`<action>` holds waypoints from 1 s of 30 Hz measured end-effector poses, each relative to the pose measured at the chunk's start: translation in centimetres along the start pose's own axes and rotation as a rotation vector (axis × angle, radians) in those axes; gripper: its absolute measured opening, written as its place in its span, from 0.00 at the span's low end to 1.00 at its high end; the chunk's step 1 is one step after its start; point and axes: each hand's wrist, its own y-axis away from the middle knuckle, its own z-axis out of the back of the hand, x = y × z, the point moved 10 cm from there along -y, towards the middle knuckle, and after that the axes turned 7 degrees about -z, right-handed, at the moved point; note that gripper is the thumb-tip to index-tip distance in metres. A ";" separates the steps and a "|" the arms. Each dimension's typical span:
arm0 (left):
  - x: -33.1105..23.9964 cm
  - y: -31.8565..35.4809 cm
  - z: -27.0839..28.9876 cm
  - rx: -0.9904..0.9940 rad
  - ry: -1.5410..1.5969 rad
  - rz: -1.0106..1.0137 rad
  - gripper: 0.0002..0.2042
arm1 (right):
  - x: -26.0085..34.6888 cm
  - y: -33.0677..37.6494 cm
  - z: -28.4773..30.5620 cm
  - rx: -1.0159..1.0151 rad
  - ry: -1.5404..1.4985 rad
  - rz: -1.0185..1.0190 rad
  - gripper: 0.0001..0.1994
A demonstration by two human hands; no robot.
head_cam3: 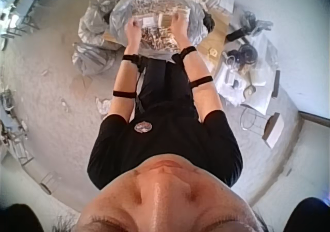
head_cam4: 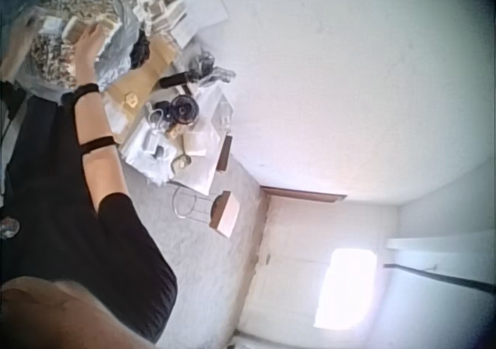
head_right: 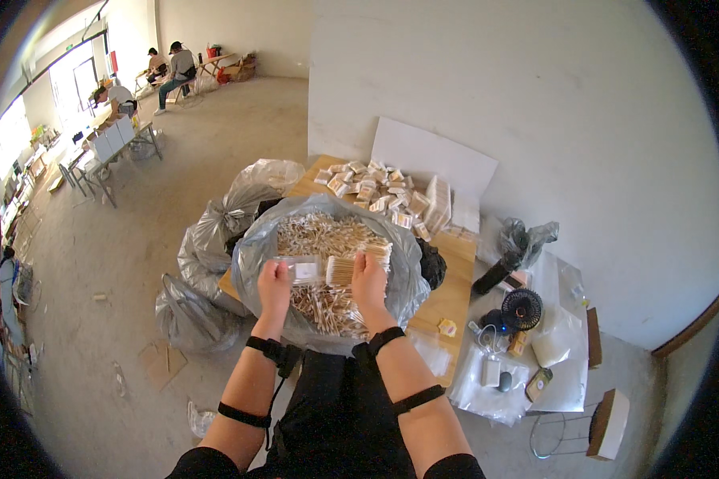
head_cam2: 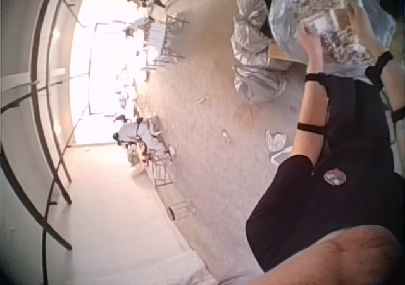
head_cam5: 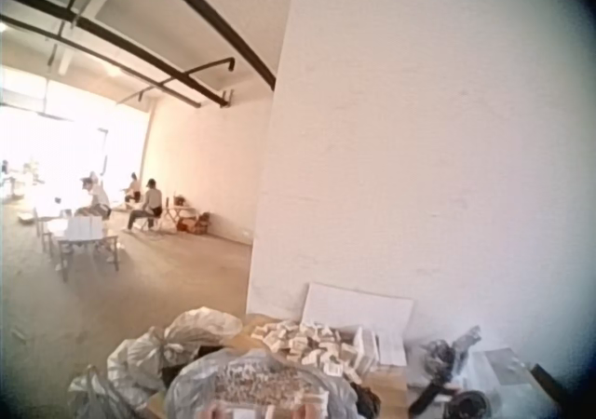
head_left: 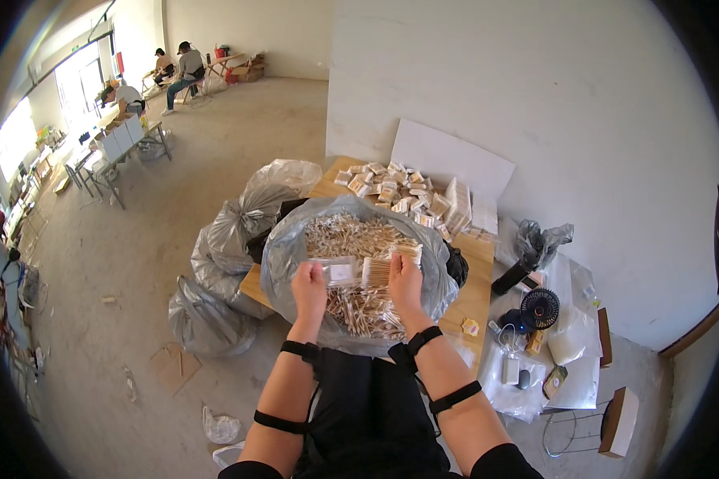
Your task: Packing small bags of cotton swabs into larger bags.
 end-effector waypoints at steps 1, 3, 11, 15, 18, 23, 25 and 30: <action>0.7 -0.4 0.7 -0.034 0.006 0.023 0.10 | -0.5 -0.5 0.3 -0.022 0.017 -0.024 0.14; 0.6 -1.4 1.5 -0.068 0.046 -0.052 0.09 | -0.1 -0.9 0.8 -0.010 -0.006 0.049 0.13; -3.5 -5.0 0.8 0.174 -0.255 -0.268 0.08 | 5.5 2.4 0.7 -0.101 0.232 0.418 0.12; -9.2 -6.2 -1.5 0.399 -0.199 -0.333 0.08 | -0.8 1.9 -5.4 0.337 -0.510 -0.195 0.15; -11.7 -6.8 -1.8 0.434 -0.197 -0.370 0.08 | -2.0 3.5 -8.6 0.516 -1.143 -0.559 0.16; -12.3 -7.0 -2.6 0.483 -0.235 -0.431 0.08 | 0.0 4.0 -9.2 0.549 -1.343 -0.682 0.16; -12.5 -7.1 -2.6 0.480 -0.230 -0.433 0.09 | 0.3 4.1 -9.5 0.609 -1.351 -0.710 0.10; -11.0 -7.9 -0.7 0.339 -0.213 -0.352 0.08 | -0.3 3.9 -9.0 0.546 -1.182 -0.684 0.09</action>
